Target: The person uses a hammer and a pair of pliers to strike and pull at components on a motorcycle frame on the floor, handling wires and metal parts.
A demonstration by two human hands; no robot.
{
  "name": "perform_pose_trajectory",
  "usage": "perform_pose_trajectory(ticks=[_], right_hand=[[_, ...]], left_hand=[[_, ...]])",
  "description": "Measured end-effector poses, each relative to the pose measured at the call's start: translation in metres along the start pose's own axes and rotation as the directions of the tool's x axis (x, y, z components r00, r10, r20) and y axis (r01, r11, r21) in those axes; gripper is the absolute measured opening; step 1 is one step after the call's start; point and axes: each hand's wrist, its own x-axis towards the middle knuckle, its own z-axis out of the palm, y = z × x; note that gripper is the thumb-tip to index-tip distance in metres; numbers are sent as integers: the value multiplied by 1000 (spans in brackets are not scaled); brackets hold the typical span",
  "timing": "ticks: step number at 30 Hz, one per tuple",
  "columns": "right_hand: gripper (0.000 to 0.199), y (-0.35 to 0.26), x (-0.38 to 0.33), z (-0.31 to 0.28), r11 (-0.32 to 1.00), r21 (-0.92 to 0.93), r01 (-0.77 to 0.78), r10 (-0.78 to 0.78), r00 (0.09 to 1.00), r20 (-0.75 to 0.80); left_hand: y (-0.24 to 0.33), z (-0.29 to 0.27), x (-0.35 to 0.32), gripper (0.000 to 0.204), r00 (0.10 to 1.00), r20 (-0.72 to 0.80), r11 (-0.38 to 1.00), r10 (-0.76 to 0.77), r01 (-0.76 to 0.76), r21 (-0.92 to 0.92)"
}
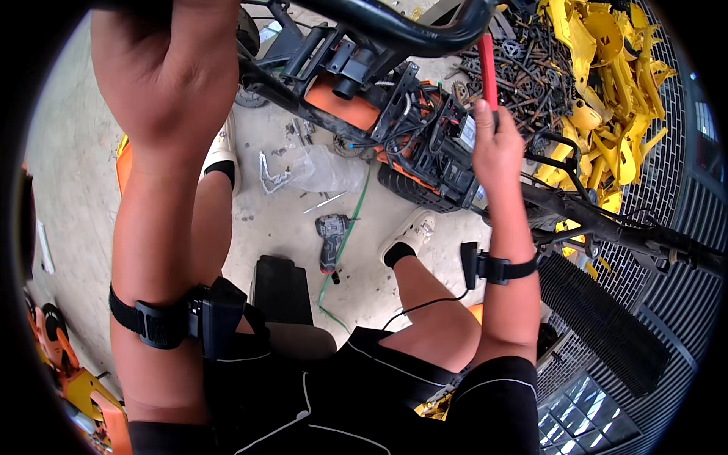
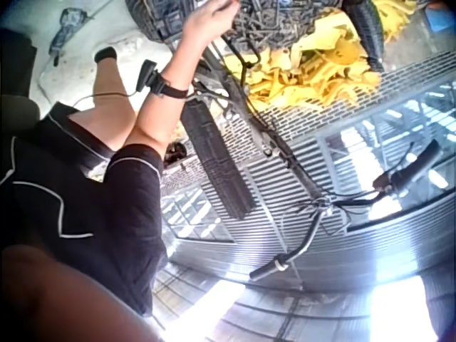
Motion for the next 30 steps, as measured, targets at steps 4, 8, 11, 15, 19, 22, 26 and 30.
perform_pose_trajectory(ticks=[4,8,11,15,19,22,26,30], right_hand=[[56,51,-7,45,920,-391,-26,105,978,181],[59,42,-11,28,918,-363,-163,198,978,63],[46,20,-24,22,978,-197,-73,66,997,-42],[29,66,-52,68,987,36,158,-143,955,-260],[53,76,-23,93,908,-395,-139,160,987,20],[47,67,-33,85,939,-271,-213,189,976,-112],[35,51,-52,74,998,-34,-58,50,980,-195],[34,90,-58,102,998,-56,31,-42,977,-207]], left_hand=[[-1,5,0,3,1000,5,1000,7,-7,-19],[1,3,-1,3,1000,18,1000,8,-8,-13],[2,0,-1,3,1000,24,1000,9,-9,12],[1,0,-1,3,999,31,1000,21,-22,16],[0,3,-3,3,999,44,999,28,-29,19],[5,2,-8,3,998,60,999,15,-17,31],[7,-3,-7,3,998,64,998,15,-19,52],[4,3,-6,3,996,83,999,24,-27,34]])
